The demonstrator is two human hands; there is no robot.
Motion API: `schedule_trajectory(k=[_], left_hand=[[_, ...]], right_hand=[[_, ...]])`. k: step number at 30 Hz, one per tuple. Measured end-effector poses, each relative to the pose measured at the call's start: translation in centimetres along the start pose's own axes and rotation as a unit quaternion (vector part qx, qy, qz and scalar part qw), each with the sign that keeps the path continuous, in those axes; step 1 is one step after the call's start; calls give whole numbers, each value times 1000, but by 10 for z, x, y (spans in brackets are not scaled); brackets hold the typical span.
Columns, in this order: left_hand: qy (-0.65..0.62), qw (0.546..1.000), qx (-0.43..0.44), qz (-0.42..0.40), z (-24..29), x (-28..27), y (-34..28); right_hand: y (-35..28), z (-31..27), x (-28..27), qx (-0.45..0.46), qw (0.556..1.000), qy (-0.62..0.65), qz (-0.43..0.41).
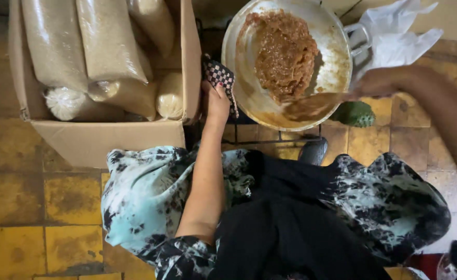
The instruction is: Stirring a thick brown paste in a large pan using a wooden spatula
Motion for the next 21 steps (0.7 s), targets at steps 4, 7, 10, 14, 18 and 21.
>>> schedule_trajectory(k=[4,7,10,14,18,21], left_hand=[[9,1000,-1,0,15,-15,1],[6,1000,-8,-9,-3,2,7],[-11,998,-39,-41,-10,3,1],[-18,998,-32,-50,-3,-6,6],[-21,996,-58,-63,-20,12,2],[-28,988,-110,-102,-9,-3,2]], right_hand=[[3,15,2,40,997,-56,-41],[1,-29,32,-55,995,74,-24],[41,-43,57,-145,964,223,-15],[58,-3,23,-122,988,96,10],[39,12,37,-135,978,156,9],[18,-33,64,-161,955,250,9]])
Point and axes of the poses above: each hand's wrist, its own y-axis towards the middle knuckle, its own x-axis out of the palm, z = x × y, the point moved 5 cm from there along y, towards the middle knuckle, and after that the axes turned 2 degrees about z, right-handed, at the moved point
